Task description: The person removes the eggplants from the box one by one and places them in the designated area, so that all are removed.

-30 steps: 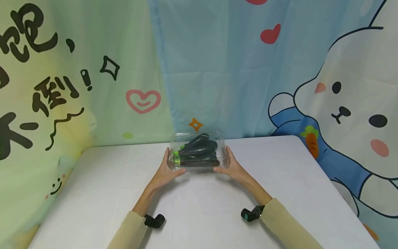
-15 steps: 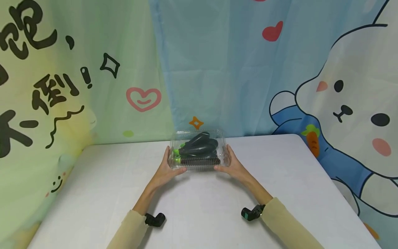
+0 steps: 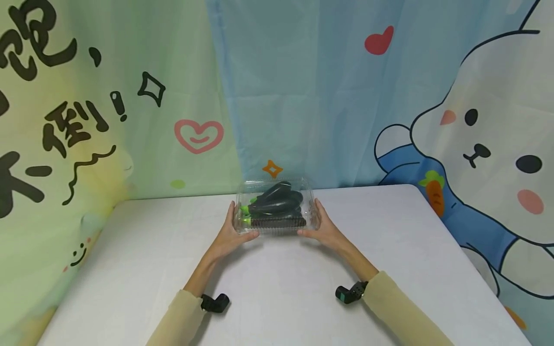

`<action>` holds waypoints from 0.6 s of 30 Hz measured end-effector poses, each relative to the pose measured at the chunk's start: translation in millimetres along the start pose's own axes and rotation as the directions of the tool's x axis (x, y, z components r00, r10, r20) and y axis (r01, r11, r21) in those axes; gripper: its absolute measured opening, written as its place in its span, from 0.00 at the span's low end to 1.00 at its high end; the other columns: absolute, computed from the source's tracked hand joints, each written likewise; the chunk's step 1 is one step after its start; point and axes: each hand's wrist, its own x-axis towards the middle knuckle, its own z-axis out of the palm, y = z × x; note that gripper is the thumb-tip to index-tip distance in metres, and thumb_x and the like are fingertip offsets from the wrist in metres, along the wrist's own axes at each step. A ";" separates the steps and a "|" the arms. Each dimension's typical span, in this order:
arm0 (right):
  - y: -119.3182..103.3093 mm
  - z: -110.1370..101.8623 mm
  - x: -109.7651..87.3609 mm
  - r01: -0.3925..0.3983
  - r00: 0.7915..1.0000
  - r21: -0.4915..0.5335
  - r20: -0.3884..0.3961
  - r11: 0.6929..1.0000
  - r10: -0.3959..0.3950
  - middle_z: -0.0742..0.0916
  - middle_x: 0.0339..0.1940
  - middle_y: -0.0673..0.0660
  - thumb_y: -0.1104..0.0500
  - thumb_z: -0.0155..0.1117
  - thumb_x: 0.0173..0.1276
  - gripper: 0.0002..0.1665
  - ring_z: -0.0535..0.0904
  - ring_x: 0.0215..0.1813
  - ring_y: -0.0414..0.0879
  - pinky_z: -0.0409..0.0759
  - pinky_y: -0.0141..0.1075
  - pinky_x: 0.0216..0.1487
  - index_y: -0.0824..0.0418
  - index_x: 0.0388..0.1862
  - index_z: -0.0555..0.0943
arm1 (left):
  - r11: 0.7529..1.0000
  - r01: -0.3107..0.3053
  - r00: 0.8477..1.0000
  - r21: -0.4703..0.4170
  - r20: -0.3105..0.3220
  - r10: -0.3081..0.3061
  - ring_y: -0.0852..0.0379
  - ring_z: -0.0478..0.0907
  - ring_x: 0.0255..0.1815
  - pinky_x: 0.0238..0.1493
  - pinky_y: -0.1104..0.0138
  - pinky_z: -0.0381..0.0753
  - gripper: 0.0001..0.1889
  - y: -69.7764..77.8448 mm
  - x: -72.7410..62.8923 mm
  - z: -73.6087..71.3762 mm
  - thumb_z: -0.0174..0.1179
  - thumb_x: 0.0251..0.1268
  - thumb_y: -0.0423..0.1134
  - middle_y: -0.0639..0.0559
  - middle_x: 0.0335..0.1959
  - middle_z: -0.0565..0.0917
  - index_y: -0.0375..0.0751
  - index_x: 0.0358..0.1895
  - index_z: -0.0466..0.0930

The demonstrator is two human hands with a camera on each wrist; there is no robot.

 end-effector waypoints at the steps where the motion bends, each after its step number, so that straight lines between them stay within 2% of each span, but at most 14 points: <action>1: 0.4 0.0 0.1 0.003 1.000 0.005 -0.004 1.000 -0.003 0.39 0.82 0.57 0.51 0.72 0.59 0.70 0.39 0.81 0.61 0.49 0.56 0.77 0.48 0.79 0.27 | 1.000 -0.001 1.000 0.000 0.003 0.001 0.42 0.38 0.81 0.77 0.46 0.48 0.63 -0.2 0.2 -0.3 0.69 0.56 0.42 0.49 0.81 0.37 0.48 0.77 0.21; 5: 2.4 0.2 0.4 -0.001 1.000 -0.003 -0.017 1.000 0.000 0.39 0.82 0.58 0.51 0.72 0.59 0.70 0.39 0.81 0.63 0.50 0.57 0.77 0.50 0.79 0.27 | 1.000 -0.006 1.000 -0.011 0.017 0.006 0.41 0.38 0.81 0.77 0.47 0.48 0.62 -1.4 0.1 -1.4 0.69 0.57 0.42 0.50 0.81 0.37 0.48 0.77 0.21; 13: 0.0 0.9 0.3 -0.067 0.996 -0.046 -0.053 0.997 0.065 0.40 0.82 0.57 0.48 0.72 0.59 0.68 0.37 0.81 0.62 0.48 0.62 0.76 0.48 0.80 0.30 | 1.000 0.000 1.000 -0.030 0.025 0.000 0.41 0.38 0.81 0.77 0.46 0.50 0.62 -5.1 2.8 -2.7 0.69 0.56 0.41 0.50 0.81 0.36 0.48 0.77 0.22; 18: -1.8 1.3 -1.1 -0.086 0.995 -0.040 -0.059 0.995 0.083 0.40 0.82 0.57 0.49 0.72 0.59 0.68 0.37 0.81 0.61 0.48 0.62 0.76 0.47 0.80 0.32 | 0.999 0.003 1.000 -0.038 0.004 -0.003 0.43 0.36 0.81 0.77 0.45 0.47 0.62 -22.3 11.1 -3.3 0.70 0.55 0.42 0.52 0.81 0.34 0.50 0.78 0.24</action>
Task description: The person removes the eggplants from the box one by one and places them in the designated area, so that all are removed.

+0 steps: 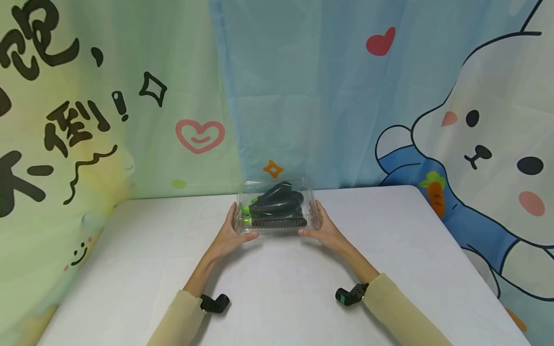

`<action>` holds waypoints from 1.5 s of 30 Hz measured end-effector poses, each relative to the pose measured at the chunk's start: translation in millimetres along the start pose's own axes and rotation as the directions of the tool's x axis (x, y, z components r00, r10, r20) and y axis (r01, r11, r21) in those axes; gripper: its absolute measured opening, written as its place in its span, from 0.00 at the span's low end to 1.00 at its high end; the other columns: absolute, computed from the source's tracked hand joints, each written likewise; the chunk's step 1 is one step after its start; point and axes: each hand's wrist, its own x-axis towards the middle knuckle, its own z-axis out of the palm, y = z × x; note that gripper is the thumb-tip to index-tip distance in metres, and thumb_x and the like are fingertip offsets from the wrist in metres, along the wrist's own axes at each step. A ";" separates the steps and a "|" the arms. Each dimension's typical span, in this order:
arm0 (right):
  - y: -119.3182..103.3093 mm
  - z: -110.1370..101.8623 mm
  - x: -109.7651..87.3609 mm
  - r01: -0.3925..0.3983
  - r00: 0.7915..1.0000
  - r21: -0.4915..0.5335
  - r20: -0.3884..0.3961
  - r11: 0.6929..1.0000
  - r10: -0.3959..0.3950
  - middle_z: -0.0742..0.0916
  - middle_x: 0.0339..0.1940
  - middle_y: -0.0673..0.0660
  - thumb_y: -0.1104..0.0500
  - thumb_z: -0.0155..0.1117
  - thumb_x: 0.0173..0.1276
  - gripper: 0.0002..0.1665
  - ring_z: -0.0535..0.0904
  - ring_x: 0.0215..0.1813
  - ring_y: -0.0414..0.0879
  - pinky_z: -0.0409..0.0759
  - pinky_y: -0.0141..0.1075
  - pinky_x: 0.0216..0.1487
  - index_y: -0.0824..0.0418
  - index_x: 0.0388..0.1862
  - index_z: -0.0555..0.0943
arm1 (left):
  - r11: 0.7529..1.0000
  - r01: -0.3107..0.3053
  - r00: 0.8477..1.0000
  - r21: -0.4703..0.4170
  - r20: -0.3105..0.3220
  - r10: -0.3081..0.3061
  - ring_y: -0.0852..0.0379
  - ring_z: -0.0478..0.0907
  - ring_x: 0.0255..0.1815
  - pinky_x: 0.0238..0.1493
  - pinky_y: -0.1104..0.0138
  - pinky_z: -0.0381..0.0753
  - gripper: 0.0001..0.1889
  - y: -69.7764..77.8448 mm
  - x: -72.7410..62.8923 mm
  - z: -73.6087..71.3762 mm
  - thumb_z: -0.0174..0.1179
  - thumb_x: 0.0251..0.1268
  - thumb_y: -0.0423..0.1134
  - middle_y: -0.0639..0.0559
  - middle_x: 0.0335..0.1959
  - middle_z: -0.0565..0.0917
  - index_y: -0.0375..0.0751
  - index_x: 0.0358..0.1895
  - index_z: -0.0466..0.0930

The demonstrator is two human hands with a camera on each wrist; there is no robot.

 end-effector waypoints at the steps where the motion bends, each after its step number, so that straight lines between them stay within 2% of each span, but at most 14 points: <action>1: -0.4 0.2 -0.3 -0.003 1.000 0.001 0.002 1.000 0.003 0.41 0.82 0.58 0.49 0.72 0.59 0.68 0.37 0.81 0.62 0.48 0.62 0.76 0.47 0.80 0.31 | 1.000 -0.004 1.000 -0.004 -0.002 0.004 0.43 0.36 0.81 0.77 0.45 0.47 0.62 -3.6 1.3 -0.1 0.71 0.55 0.42 0.52 0.81 0.34 0.50 0.78 0.24; 4: -1.2 0.6 -2.3 -0.009 1.000 0.017 0.024 1.000 0.009 0.39 0.82 0.57 0.49 0.71 0.60 0.67 0.36 0.81 0.61 0.48 0.62 0.76 0.46 0.80 0.30 | 1.000 -0.012 1.000 -0.025 -0.017 0.012 0.44 0.37 0.81 0.77 0.47 0.47 0.62 -10.9 1.4 0.7 0.71 0.54 0.43 0.54 0.81 0.34 0.51 0.78 0.26; 6: -1.8 0.8 -3.8 -0.012 0.999 0.025 0.037 1.000 0.011 0.38 0.82 0.57 0.50 0.70 0.60 0.67 0.36 0.81 0.61 0.48 0.62 0.76 0.46 0.79 0.30 | 0.999 -0.021 1.000 -0.035 -0.019 0.020 0.44 0.37 0.81 0.77 0.48 0.47 0.62 -11.7 -0.5 1.3 0.71 0.54 0.43 0.53 0.81 0.34 0.50 0.78 0.26; 7: -1.9 0.9 -4.4 -0.014 0.999 0.030 0.043 0.999 0.012 0.38 0.82 0.57 0.50 0.70 0.61 0.67 0.35 0.81 0.61 0.48 0.62 0.76 0.46 0.79 0.29 | 0.999 -0.014 1.000 -0.044 -0.013 0.014 0.44 0.37 0.81 0.78 0.48 0.46 0.62 -7.5 -3.1 1.3 0.71 0.54 0.43 0.52 0.81 0.34 0.49 0.78 0.26; 13: -0.9 0.6 -3.6 -0.009 0.998 0.033 0.057 0.999 0.008 0.37 0.81 0.57 0.52 0.68 0.63 0.66 0.34 0.81 0.61 0.48 0.61 0.76 0.49 0.79 0.29 | 0.999 -0.012 1.000 -0.036 -0.020 0.012 0.44 0.37 0.81 0.78 0.49 0.47 0.62 -6.1 -5.4 1.2 0.71 0.55 0.43 0.50 0.81 0.35 0.48 0.78 0.27; 14: -0.9 0.7 -3.5 -0.009 0.998 0.035 0.057 0.999 0.007 0.37 0.81 0.57 0.52 0.68 0.63 0.65 0.34 0.81 0.60 0.49 0.61 0.76 0.49 0.79 0.29 | 0.999 -0.019 1.000 -0.032 -0.026 0.018 0.44 0.37 0.81 0.78 0.49 0.47 0.62 -10.2 -3.5 1.3 0.72 0.54 0.44 0.50 0.81 0.35 0.49 0.78 0.27; 21: -1.1 0.6 -3.6 0.026 0.998 0.050 0.060 0.998 -0.029 0.37 0.81 0.58 0.54 0.68 0.63 0.66 0.36 0.81 0.62 0.51 0.59 0.76 0.51 0.79 0.28 | 1.000 -0.012 0.999 -0.014 -0.033 0.012 0.45 0.38 0.81 0.78 0.50 0.46 0.63 -10.6 -1.4 0.6 0.73 0.51 0.46 0.48 0.81 0.38 0.48 0.79 0.28; 27: -1.6 0.9 -3.8 0.032 0.997 0.049 0.063 0.998 -0.035 0.36 0.81 0.58 0.54 0.68 0.64 0.65 0.35 0.81 0.62 0.50 0.59 0.76 0.51 0.79 0.28 | 1.000 0.003 1.000 0.001 -0.030 -0.003 0.43 0.40 0.81 0.77 0.48 0.48 0.63 -10.2 -2.0 0.8 0.72 0.52 0.46 0.47 0.81 0.39 0.50 0.79 0.28; 32: -2.8 0.6 -5.0 0.022 0.998 0.028 0.058 0.999 -0.023 0.36 0.81 0.58 0.54 0.67 0.65 0.64 0.35 0.81 0.62 0.49 0.60 0.76 0.51 0.79 0.28 | 0.999 0.031 0.999 -0.013 -0.014 -0.031 0.43 0.39 0.81 0.77 0.48 0.47 0.61 -5.4 -2.6 0.9 0.71 0.54 0.44 0.46 0.81 0.38 0.51 0.79 0.27; 39: -3.1 0.4 -5.4 0.020 0.998 0.009 0.057 1.000 -0.021 0.35 0.81 0.57 0.52 0.65 0.66 0.63 0.33 0.81 0.61 0.44 0.60 0.77 0.52 0.79 0.27 | 0.998 0.055 0.998 0.011 0.010 -0.056 0.41 0.43 0.80 0.76 0.48 0.52 0.58 19.8 -14.7 -0.3 0.69 0.57 0.41 0.41 0.80 0.40 0.44 0.79 0.29; 43: -2.5 0.4 -6.0 0.028 0.998 0.013 0.063 1.000 -0.028 0.34 0.81 0.57 0.52 0.64 0.68 0.62 0.30 0.81 0.60 0.41 0.61 0.77 0.52 0.79 0.26 | 0.998 0.055 0.998 0.022 0.005 -0.055 0.43 0.43 0.80 0.77 0.49 0.53 0.57 20.2 -16.5 -0.1 0.68 0.58 0.42 0.42 0.80 0.41 0.44 0.79 0.30; 45: -2.4 -0.1 -6.1 0.029 0.997 0.015 0.072 0.999 -0.030 0.34 0.81 0.56 0.51 0.63 0.68 0.62 0.29 0.81 0.59 0.40 0.61 0.77 0.52 0.78 0.25 | 0.998 0.055 0.999 0.014 -0.004 -0.055 0.44 0.43 0.80 0.77 0.50 0.52 0.57 13.5 -14.1 -0.1 0.68 0.58 0.43 0.43 0.80 0.41 0.46 0.79 0.31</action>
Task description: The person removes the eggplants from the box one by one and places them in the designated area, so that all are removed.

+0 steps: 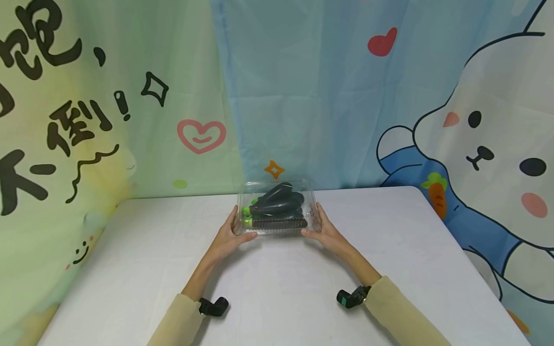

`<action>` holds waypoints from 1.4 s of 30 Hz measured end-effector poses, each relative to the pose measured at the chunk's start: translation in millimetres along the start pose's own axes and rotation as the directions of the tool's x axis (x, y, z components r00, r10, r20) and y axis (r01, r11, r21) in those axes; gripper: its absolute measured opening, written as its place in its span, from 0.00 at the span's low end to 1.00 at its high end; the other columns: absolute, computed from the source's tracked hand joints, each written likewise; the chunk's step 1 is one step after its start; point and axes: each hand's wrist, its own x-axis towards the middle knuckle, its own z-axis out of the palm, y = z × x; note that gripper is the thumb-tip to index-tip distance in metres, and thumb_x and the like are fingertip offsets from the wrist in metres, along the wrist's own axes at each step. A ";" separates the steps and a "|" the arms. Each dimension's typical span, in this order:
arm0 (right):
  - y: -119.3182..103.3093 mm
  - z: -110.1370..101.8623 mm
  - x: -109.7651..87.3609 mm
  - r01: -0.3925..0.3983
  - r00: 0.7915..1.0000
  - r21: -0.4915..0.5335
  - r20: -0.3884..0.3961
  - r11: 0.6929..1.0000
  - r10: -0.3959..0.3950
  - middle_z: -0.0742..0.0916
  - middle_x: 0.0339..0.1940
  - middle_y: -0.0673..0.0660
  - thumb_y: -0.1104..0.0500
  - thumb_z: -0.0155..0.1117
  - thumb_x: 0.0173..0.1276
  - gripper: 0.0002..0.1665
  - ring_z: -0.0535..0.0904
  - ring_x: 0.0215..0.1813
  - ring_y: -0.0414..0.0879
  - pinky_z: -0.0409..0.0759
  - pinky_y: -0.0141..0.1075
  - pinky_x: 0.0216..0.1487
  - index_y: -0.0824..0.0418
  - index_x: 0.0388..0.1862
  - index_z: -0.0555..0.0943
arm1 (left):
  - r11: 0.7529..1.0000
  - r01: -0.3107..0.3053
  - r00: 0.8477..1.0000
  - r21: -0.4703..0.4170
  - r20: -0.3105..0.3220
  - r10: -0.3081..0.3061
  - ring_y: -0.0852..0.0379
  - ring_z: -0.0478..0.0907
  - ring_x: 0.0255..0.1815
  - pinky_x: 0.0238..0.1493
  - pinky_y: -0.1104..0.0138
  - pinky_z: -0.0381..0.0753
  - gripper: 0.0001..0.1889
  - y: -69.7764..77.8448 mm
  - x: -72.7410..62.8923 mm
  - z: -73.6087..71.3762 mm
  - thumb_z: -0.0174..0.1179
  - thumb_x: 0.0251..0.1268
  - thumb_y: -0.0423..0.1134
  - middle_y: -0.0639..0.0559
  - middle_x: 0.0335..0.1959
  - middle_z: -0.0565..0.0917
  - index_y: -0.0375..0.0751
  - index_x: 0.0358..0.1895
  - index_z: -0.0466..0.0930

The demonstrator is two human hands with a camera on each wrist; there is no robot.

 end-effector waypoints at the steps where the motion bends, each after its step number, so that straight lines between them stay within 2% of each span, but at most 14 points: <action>1: 0.2 -0.3 0.0 -0.001 1.000 0.002 0.006 1.000 0.001 0.33 0.80 0.56 0.51 0.62 0.69 0.62 0.28 0.81 0.59 0.40 0.61 0.77 0.52 0.78 0.25 | 1.000 -0.001 1.000 -0.005 -0.005 0.001 0.44 0.43 0.80 0.77 0.50 0.52 0.57 -4.2 1.6 0.0 0.68 0.58 0.43 0.43 0.80 0.41 0.47 0.79 0.31; 5: 1.0 -1.7 0.7 0.002 0.999 0.018 0.038 1.000 -0.003 0.31 0.80 0.55 0.51 0.59 0.71 0.60 0.25 0.80 0.58 0.36 0.61 0.77 0.52 0.77 0.23 | 1.000 -0.016 1.000 0.001 -0.026 0.016 0.45 0.45 0.80 0.76 0.51 0.54 0.56 -21.4 7.9 0.0 0.68 0.59 0.47 0.45 0.80 0.43 0.51 0.79 0.32; 11: 1.0 -4.4 0.1 0.012 0.997 0.034 0.075 0.999 -0.014 0.28 0.79 0.54 0.52 0.56 0.73 0.58 0.22 0.80 0.56 0.33 0.62 0.76 0.52 0.77 0.21 | 0.998 -0.067 0.997 0.002 -0.024 0.067 0.47 0.49 0.79 0.75 0.54 0.57 0.53 -30.5 6.8 -1.4 0.65 0.61 0.51 0.47 0.80 0.45 0.53 0.79 0.34; 20: -3.5 -5.1 -3.9 0.009 0.996 0.024 0.086 1.000 -0.011 0.29 0.79 0.55 0.50 0.55 0.73 0.58 0.23 0.80 0.57 0.34 0.62 0.76 0.52 0.77 0.20 | 0.995 -0.093 0.996 -0.026 0.009 0.093 0.48 0.46 0.80 0.76 0.55 0.55 0.52 -30.8 4.6 -2.1 0.63 0.63 0.51 0.46 0.81 0.42 0.49 0.79 0.32; 26: -2.2 -5.9 -5.0 0.026 1.000 -0.060 0.017 0.998 -0.025 0.36 0.81 0.59 0.49 0.60 0.70 0.58 0.31 0.81 0.60 0.40 0.60 0.77 0.54 0.79 0.28 | 0.995 -0.100 0.994 -0.016 0.031 0.101 0.42 0.50 0.79 0.75 0.50 0.56 0.50 -29.9 2.2 -2.6 0.59 0.67 0.50 0.46 0.81 0.39 0.49 0.79 0.28; 29: -17.3 -4.4 -14.3 0.034 0.999 -0.089 0.002 0.995 -0.034 0.39 0.81 0.63 0.51 0.60 0.70 0.57 0.36 0.81 0.63 0.46 0.59 0.77 0.59 0.79 0.31 | 0.996 -0.094 0.995 -0.004 0.044 0.094 0.39 0.55 0.77 0.73 0.47 0.59 0.49 -29.8 1.1 -2.2 0.56 0.70 0.50 0.46 0.81 0.36 0.51 0.78 0.26; 33: -34.1 -3.1 -23.4 0.031 0.999 -0.099 -0.003 0.995 -0.032 0.41 0.80 0.67 0.55 0.60 0.71 0.55 0.39 0.80 0.66 0.50 0.57 0.77 0.65 0.79 0.33 | 0.996 -0.086 0.995 0.005 0.050 0.085 0.39 0.56 0.76 0.73 0.46 0.60 0.48 -28.6 -0.3 -0.8 0.53 0.71 0.50 0.47 0.81 0.34 0.50 0.78 0.25; 36: -23.6 -4.5 -18.5 0.032 0.999 -0.098 -0.006 0.995 -0.033 0.42 0.80 0.66 0.53 0.60 0.71 0.55 0.40 0.80 0.65 0.50 0.57 0.77 0.63 0.79 0.34 | 0.997 -0.078 0.996 0.007 0.047 0.078 0.40 0.54 0.77 0.73 0.47 0.60 0.47 -27.7 -1.7 -0.5 0.53 0.72 0.50 0.47 0.81 0.35 0.50 0.78 0.25; 42: -1.9 -9.7 -10.9 0.084 0.995 -0.132 0.062 0.988 -0.076 0.39 0.80 0.66 0.49 0.55 0.73 0.56 0.38 0.80 0.64 0.51 0.58 0.76 0.59 0.78 0.27 | 0.997 -0.056 0.998 0.049 0.042 0.054 0.39 0.60 0.75 0.73 0.47 0.61 0.47 -26.5 -3.4 -1.2 0.53 0.71 0.52 0.47 0.81 0.37 0.51 0.78 0.27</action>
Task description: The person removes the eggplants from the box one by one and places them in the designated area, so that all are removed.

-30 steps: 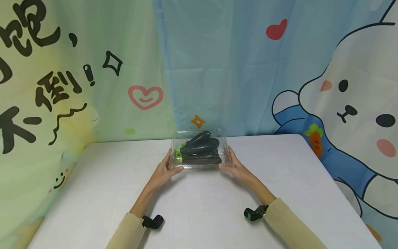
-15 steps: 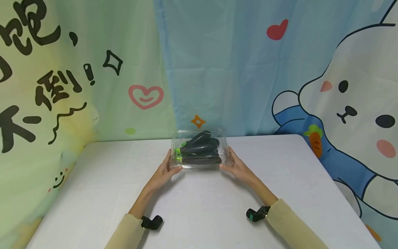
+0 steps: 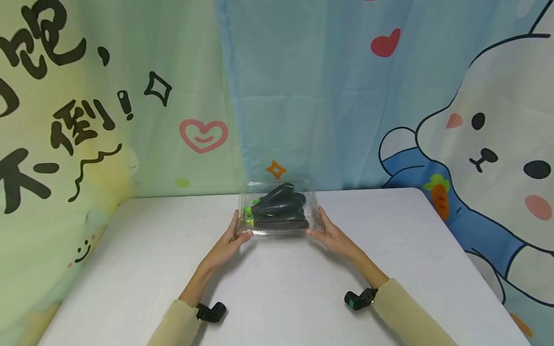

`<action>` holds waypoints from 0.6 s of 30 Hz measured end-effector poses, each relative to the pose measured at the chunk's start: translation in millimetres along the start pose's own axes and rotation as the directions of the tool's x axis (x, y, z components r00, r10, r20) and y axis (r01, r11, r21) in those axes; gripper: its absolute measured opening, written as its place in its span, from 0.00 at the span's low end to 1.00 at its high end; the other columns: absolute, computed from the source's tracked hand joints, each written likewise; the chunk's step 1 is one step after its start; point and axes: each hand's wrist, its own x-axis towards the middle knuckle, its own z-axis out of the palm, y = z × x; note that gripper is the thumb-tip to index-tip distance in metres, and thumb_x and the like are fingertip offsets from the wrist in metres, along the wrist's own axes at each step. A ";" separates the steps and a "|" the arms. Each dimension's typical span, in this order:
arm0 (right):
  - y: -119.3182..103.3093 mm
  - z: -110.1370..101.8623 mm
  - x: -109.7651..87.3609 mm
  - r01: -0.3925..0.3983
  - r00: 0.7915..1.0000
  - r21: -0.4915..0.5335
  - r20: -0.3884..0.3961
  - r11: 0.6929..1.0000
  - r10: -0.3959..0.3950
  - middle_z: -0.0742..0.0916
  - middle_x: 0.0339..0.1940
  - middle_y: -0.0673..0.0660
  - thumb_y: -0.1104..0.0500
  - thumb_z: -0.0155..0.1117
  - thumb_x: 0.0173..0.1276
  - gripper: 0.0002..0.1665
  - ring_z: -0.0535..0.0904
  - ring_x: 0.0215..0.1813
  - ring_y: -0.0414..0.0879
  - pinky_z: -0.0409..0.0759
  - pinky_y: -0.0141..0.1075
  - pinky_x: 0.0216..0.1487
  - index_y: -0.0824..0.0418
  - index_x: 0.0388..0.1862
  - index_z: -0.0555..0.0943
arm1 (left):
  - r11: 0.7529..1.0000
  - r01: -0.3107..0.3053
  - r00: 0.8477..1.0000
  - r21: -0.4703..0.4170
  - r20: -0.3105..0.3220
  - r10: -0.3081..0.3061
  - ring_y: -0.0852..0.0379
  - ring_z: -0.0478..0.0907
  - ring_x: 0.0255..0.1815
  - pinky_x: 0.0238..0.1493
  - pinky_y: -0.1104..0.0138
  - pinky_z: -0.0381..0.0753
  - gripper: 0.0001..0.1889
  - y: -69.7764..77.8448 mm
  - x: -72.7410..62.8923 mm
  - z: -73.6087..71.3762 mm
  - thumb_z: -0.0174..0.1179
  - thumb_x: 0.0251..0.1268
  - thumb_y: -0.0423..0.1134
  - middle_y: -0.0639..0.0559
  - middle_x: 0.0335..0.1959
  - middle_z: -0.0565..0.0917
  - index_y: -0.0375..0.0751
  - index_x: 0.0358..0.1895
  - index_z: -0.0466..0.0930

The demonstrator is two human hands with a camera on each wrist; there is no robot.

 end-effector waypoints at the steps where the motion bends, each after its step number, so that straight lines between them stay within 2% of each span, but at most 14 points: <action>1: 1.2 0.0 0.8 0.012 1.000 -0.003 0.015 1.000 -0.012 0.38 0.80 0.66 0.49 0.54 0.74 0.55 0.38 0.80 0.65 0.51 0.59 0.76 0.60 0.78 0.26 | 1.000 0.005 1.000 0.007 0.000 -0.005 0.39 0.59 0.75 0.73 0.47 0.61 0.47 0.4 -0.9 -0.6 0.53 0.71 0.52 0.47 0.81 0.37 0.51 0.78 0.27; 9: 3.8 -1.9 1.8 0.042 0.998 -0.003 0.051 0.999 -0.042 0.34 0.79 0.66 0.50 0.51 0.76 0.54 0.32 0.80 0.66 0.41 0.61 0.76 0.63 0.77 0.24 | 1.000 0.023 0.999 0.008 0.024 -0.023 0.39 0.46 0.79 0.75 0.47 0.54 0.46 5.2 -1.0 -1.7 0.51 0.73 0.48 0.45 0.80 0.32 0.46 0.78 0.24; 18: 3.3 -2.8 3.2 0.029 0.995 0.054 0.089 0.998 -0.034 0.31 0.78 0.66 0.56 0.45 0.78 0.49 0.29 0.79 0.66 0.39 0.62 0.76 0.63 0.76 0.22 | 1.000 -0.003 1.000 0.010 0.022 0.003 0.38 0.47 0.79 0.75 0.47 0.55 0.45 4.5 -4.1 -0.5 0.49 0.73 0.53 0.47 0.81 0.33 0.50 0.78 0.25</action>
